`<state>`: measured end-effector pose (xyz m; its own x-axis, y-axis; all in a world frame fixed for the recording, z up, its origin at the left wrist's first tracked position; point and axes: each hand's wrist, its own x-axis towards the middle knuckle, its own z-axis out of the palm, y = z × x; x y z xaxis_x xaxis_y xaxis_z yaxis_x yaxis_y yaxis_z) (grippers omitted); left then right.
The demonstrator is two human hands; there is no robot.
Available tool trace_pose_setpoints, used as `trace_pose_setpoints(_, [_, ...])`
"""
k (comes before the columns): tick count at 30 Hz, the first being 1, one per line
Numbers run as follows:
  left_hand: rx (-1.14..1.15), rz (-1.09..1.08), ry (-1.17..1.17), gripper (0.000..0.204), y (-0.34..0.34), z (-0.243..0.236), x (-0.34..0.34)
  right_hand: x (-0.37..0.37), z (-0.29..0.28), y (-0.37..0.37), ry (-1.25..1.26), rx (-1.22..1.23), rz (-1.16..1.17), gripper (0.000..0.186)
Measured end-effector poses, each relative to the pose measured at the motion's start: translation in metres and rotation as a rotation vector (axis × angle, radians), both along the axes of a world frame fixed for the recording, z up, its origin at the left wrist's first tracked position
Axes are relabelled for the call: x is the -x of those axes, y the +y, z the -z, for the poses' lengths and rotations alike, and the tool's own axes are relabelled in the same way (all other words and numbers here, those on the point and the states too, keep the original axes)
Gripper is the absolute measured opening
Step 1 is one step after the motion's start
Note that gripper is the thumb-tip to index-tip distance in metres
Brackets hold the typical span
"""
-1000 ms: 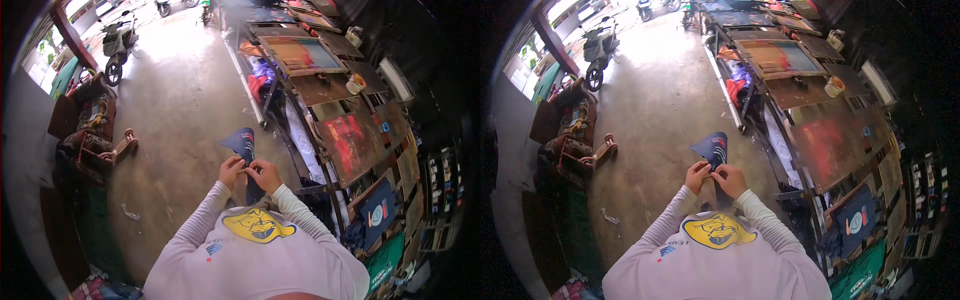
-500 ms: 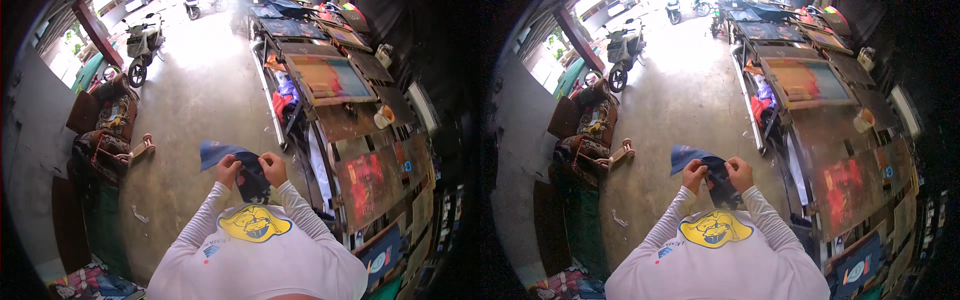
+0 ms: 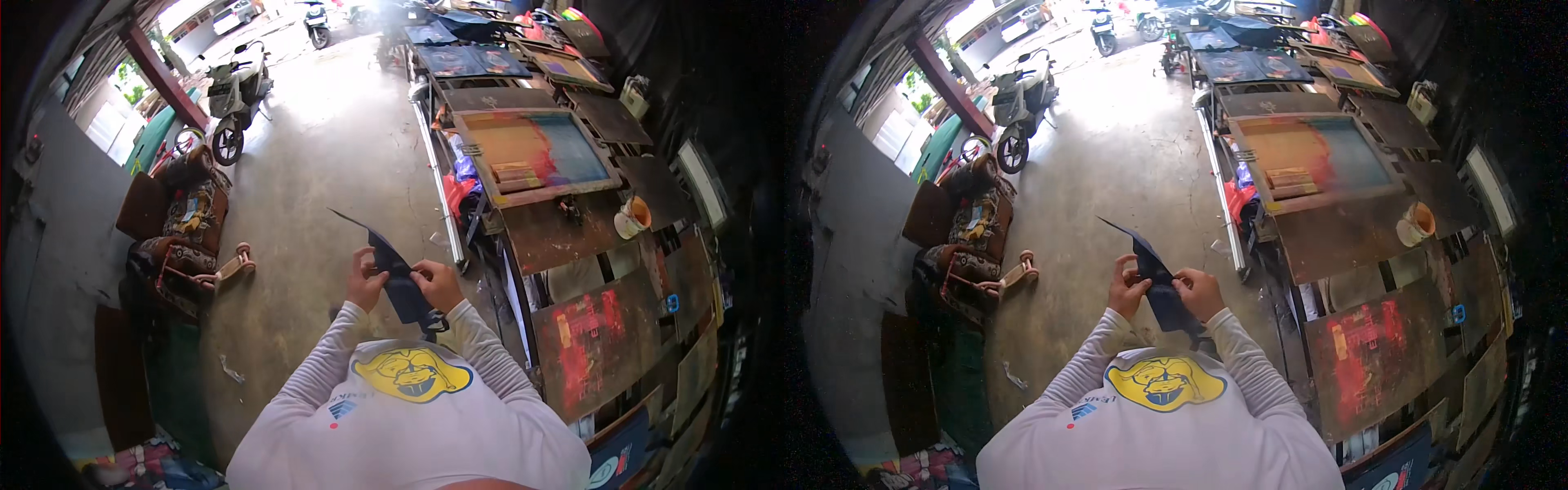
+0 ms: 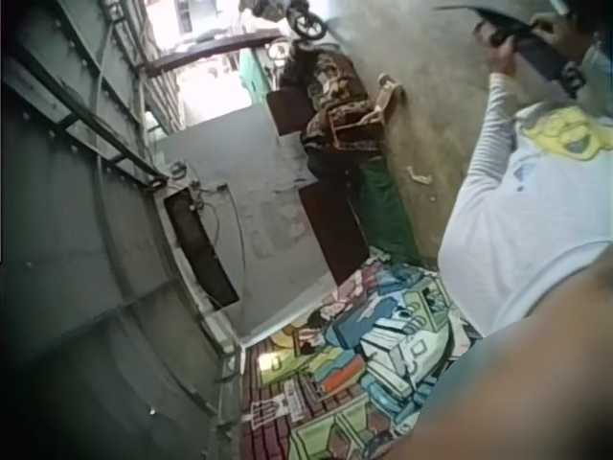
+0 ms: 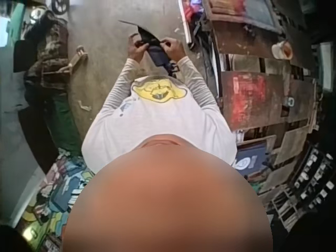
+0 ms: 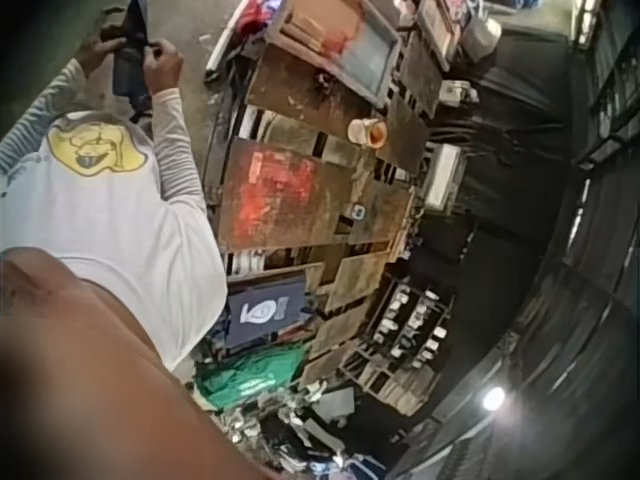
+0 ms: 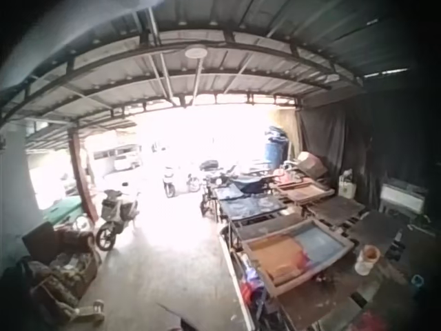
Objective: The recorder handles printing screens and inspects/organizes printed tote bags on a workbench.
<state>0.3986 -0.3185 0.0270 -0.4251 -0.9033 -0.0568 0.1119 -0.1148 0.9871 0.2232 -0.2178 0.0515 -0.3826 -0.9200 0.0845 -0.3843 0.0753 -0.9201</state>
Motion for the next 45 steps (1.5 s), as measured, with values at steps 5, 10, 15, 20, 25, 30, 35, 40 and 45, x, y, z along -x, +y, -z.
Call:
trace_pose_setpoints(5, [0.137,0.221,-0.207,0.037,0.007,0.015,0.030,0.007,0.009,0.008,-0.069,0.082,0.113,0.015])
trace_pose_setpoints(10, [0.153,0.358,-0.124,0.039,-0.001,0.015,0.048,0.024,0.009,0.025,-0.127,0.041,0.223,0.013])
trace_pose_setpoints(15, [0.341,0.375,-0.304,0.041,0.006,-0.024,0.076,0.044,-0.019,0.027,-0.127,0.100,0.235,0.049])
trace_pose_setpoints(20, [0.471,0.420,-0.157,0.051,0.024,-0.040,0.097,0.070,-0.033,0.011,0.012,0.206,0.157,0.043])
trace_pose_setpoints(25, [0.351,0.497,-0.240,0.057,-0.008,-0.044,0.085,0.066,-0.041,-0.002,0.161,0.248,0.195,0.041])
trace_pose_setpoints(30, [0.072,0.478,-0.005,0.056,-0.064,0.000,0.090,0.040,-0.043,-0.019,0.336,0.230,0.050,0.033])
trace_pose_setpoints(35, [-0.065,0.502,0.005,0.060,-0.107,-0.001,0.082,0.044,-0.046,-0.040,0.296,0.179,0.021,0.030])
trace_pose_setpoints(40, [0.059,0.406,-0.001,0.063,-0.126,-0.018,0.062,0.032,-0.061,-0.085,0.183,0.006,0.060,0.030])
trace_pose_setpoints(45, [0.460,0.389,-0.102,0.068,-0.175,-0.045,0.018,-0.010,-0.067,-0.180,0.303,0.118,0.027,0.035])
